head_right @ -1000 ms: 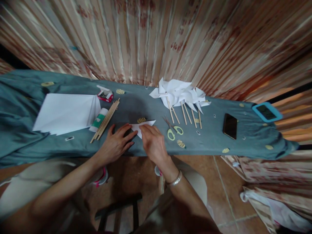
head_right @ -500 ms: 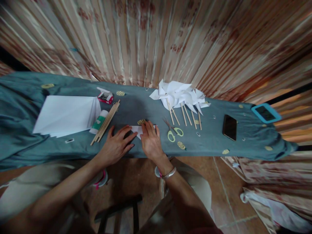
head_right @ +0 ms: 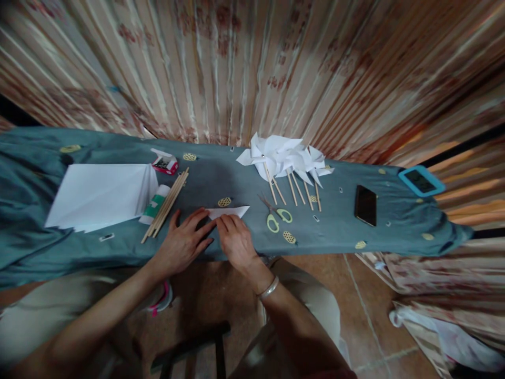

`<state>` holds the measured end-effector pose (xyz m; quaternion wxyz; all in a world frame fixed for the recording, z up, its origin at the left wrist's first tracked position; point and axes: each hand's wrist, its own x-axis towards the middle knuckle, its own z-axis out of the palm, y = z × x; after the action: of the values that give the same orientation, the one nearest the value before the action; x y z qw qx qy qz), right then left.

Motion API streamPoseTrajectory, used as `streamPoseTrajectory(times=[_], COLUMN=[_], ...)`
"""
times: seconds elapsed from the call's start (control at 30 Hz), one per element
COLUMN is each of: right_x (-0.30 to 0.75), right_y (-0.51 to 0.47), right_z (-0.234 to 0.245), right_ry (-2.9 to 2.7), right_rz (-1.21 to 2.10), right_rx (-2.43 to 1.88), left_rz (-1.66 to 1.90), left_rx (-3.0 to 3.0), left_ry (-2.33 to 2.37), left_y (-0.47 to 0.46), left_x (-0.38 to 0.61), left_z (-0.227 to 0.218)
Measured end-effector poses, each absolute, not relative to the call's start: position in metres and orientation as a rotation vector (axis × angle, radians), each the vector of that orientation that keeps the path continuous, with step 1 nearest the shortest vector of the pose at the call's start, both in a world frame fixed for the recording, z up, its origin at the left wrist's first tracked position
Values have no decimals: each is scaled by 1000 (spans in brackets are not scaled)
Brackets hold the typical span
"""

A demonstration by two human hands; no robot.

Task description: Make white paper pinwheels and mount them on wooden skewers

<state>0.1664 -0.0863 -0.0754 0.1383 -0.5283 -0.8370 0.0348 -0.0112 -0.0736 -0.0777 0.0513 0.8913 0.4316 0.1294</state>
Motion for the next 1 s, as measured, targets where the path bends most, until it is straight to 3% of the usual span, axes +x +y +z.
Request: streamPoseTrajectory(times=[1.0], right_x=[192], right_y=[-71], right_z=[-76], right_ry=[-2015], right_rz=[73], right_rx=[-1798], left_rz=[427], left_rx=[2702], left_ry=[1314], left_y=[-74], left_x=[-13], left_z=[-80])
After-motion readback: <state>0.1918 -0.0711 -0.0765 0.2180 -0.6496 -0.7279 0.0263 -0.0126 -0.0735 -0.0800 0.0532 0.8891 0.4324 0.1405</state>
